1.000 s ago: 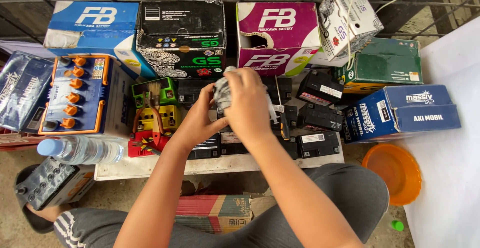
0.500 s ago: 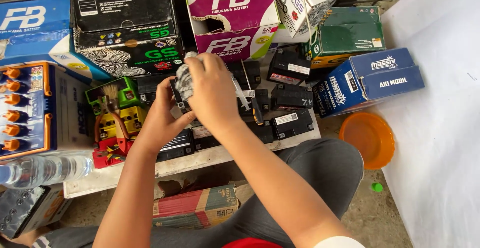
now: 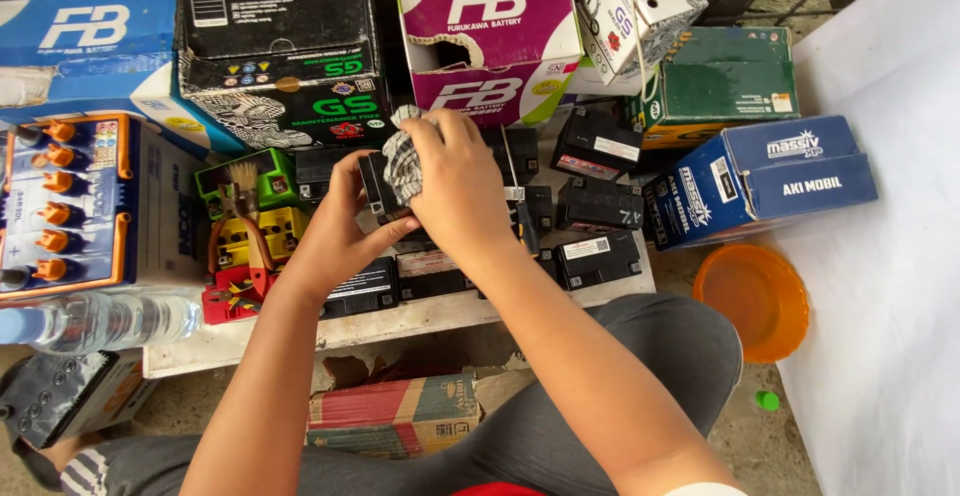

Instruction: Cleaning a small battery component using a cloth

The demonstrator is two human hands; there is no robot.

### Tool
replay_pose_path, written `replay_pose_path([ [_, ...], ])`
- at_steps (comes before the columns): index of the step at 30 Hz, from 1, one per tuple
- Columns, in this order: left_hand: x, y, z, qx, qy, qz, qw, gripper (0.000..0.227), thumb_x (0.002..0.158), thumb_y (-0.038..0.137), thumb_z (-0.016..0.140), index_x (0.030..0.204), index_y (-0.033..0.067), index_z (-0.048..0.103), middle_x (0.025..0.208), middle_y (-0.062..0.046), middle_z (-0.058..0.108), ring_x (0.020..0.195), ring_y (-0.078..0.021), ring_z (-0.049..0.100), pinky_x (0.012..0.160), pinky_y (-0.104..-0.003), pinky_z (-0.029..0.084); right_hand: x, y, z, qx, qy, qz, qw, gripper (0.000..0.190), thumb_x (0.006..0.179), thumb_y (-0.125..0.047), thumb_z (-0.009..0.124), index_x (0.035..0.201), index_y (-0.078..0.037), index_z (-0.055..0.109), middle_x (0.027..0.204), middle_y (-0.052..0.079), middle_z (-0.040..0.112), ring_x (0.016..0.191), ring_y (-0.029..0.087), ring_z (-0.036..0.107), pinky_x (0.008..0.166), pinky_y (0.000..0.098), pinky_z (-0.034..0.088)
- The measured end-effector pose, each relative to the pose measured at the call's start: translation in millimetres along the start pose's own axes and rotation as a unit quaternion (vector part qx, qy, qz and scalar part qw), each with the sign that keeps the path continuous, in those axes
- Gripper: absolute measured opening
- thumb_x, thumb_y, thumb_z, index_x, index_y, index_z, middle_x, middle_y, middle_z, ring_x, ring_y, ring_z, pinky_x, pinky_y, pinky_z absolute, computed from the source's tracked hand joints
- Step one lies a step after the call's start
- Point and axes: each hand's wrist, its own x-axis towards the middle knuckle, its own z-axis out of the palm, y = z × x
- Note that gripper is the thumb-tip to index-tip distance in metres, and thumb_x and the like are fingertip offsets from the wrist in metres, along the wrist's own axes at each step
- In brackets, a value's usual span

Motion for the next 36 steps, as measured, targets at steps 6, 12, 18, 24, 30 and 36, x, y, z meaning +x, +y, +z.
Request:
replay_pose_path([
  [6, -3, 3, -3, 0.014, -0.003, -0.019, 1.000, 0.081, 0.084, 0.013, 0.083, 0.144, -0.0007, 0.030, 0.136, -0.031, 0.052, 0.134, -0.0584, 0.045, 0.098, -0.080, 0.036, -6, 3, 19, -0.004, 0.023, -0.054, 0.998, 0.080, 0.055, 0.006, 0.087, 0.129, -0.004, 0.060, 0.122, 0.019, 0.057, 0.124, 0.045, 0.056, 0.098, 0.0505, 0.056],
  [12, -5, -11, -3, -0.006, -0.003, -0.023, 1.000, 0.081, 0.084, 0.011, 0.084, 0.144, 0.0006, 0.031, 0.138, -0.032, 0.052, 0.136, -0.0569, 0.044, 0.102, -0.080, 0.033, -3, 5, 21, -0.009, 0.005, -0.050, 0.999, 0.080, 0.055, 0.004, 0.087, 0.130, -0.006, 0.061, 0.122, 0.017, 0.057, 0.124, 0.043, 0.056, 0.098, 0.0494, 0.056],
  [18, -4, -8, -3, -0.007, 0.000, -0.013, 1.000, 0.078, 0.086, 0.013, 0.082, 0.145, 0.0001, 0.031, 0.138, -0.031, 0.053, 0.137, -0.0540, 0.044, 0.105, -0.076, 0.034, -4, 6, 24, -0.011, 0.012, -0.053, 0.998, 0.080, 0.055, 0.006, 0.083, 0.130, -0.005, 0.060, 0.121, 0.018, 0.056, 0.124, 0.042, 0.054, 0.100, 0.0491, 0.054],
  [24, -5, -10, -4, -0.008, -0.002, -0.014, 1.000, 0.079, 0.087, 0.015, 0.082, 0.145, 0.0001, 0.031, 0.139, -0.031, 0.053, 0.137, -0.0535, 0.044, 0.107, -0.075, 0.034, -4, 3, 23, -0.013, 0.010, -0.057, 0.998, 0.081, 0.054, 0.007, 0.083, 0.130, -0.005, 0.059, 0.121, 0.019, 0.056, 0.124, 0.042, 0.054, 0.101, 0.0497, 0.053],
  [30, -5, 1, -3, 0.001, 0.000, -0.021, 1.000, 0.080, 0.086, 0.014, 0.082, 0.145, 0.0000, 0.030, 0.139, -0.032, 0.052, 0.136, -0.0548, 0.044, 0.106, -0.076, 0.034, -4, -2, 17, -0.010, 0.006, -0.049, 0.999, 0.075, 0.058, 0.012, 0.077, 0.130, -0.003, 0.060, 0.121, 0.020, 0.057, 0.125, 0.042, 0.054, 0.101, 0.0507, 0.052],
  [36, -4, -1, -3, 0.005, 0.002, -0.022, 1.000, 0.079, 0.087, 0.016, 0.082, 0.145, 0.0000, 0.030, 0.139, -0.033, 0.052, 0.136, -0.0555, 0.044, 0.105, -0.076, 0.033, -3, -5, 14, -0.007, 0.005, -0.045, 0.999, 0.074, 0.060, 0.014, 0.076, 0.130, -0.003, 0.060, 0.121, 0.021, 0.057, 0.125, 0.042, 0.055, 0.102, 0.0509, 0.052],
])
